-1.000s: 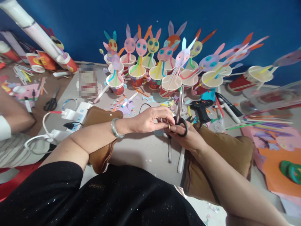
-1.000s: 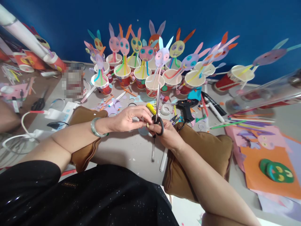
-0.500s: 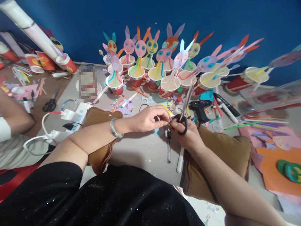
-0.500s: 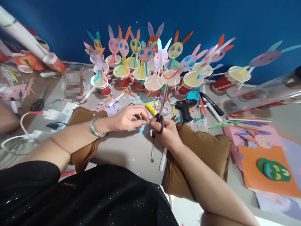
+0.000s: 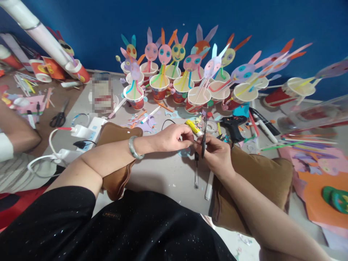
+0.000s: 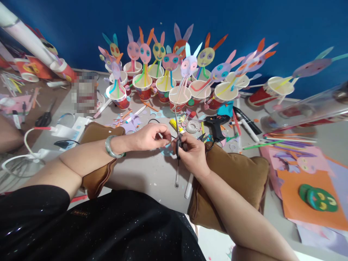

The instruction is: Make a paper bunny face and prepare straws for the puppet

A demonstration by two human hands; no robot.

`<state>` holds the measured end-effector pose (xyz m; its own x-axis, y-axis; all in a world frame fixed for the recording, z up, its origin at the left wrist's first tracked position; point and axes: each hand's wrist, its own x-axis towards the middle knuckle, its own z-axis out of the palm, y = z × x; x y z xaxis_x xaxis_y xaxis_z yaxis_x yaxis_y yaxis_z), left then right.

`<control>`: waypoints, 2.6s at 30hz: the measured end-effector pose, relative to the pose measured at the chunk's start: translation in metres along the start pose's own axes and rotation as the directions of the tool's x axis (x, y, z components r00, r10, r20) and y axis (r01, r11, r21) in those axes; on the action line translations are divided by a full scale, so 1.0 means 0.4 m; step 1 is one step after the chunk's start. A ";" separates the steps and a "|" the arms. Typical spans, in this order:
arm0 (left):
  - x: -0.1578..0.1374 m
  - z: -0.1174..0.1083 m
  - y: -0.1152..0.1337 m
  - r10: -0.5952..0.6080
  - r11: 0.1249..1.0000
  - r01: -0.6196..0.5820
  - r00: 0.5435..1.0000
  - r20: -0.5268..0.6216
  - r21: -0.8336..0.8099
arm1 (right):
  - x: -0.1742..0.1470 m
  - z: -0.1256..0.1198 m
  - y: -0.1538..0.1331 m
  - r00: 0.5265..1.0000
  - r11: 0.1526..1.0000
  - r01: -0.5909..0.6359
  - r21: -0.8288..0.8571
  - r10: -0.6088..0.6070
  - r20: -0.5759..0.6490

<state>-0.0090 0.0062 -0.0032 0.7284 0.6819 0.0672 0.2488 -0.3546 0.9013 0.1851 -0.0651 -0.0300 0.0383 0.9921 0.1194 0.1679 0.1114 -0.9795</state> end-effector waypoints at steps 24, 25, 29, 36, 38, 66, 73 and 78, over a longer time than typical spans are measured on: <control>0.006 0.023 0.012 -0.195 0.905 0.176 0.981 -0.011 -0.387 | 0.009 -0.002 -0.013 0.987 0.981 -0.159 0.113 0.155 0.042; 0.006 0.023 0.011 -0.194 0.906 0.174 0.981 -0.012 -0.386 | 0.009 -0.001 -0.012 0.987 0.982 -0.159 0.100 0.156 0.040; 0.007 0.024 0.004 -0.175 0.905 0.149 0.984 -0.030 -0.399 | 0.006 -0.001 -0.012 0.991 0.989 -0.133 0.059 0.131 0.039; 0.003 -0.009 0.010 -0.109 0.895 0.058 0.990 -0.093 -0.441 | 0.000 -0.009 -0.024 0.984 0.999 -0.028 -0.037 0.034 0.174; 0.001 -0.022 0.016 -0.098 0.890 0.045 0.991 -0.094 -0.453 | -0.001 -0.012 -0.023 0.973 0.999 -0.007 -0.039 0.016 0.230; 0.005 -0.047 0.021 -0.179 0.835 0.091 0.978 -0.112 -0.543 | -0.002 -0.008 -0.030 0.905 0.992 0.043 -0.117 0.011 0.425; 0.007 -0.048 0.023 -0.197 0.823 0.105 0.975 -0.107 -0.558 | -0.001 -0.005 -0.031 0.907 0.993 0.022 -0.114 0.028 0.421; 0.007 -0.049 0.028 -0.208 0.823 0.113 0.972 -0.111 -0.556 | 0.001 -0.005 -0.035 0.913 0.990 0.001 -0.142 0.057 0.404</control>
<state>-0.0170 0.0167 0.0154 0.5852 0.8074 -0.0751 -0.0680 0.1412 0.9876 0.1849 -0.0664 -0.0158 -0.3534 0.9354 -0.0127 0.3065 0.1030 -0.9463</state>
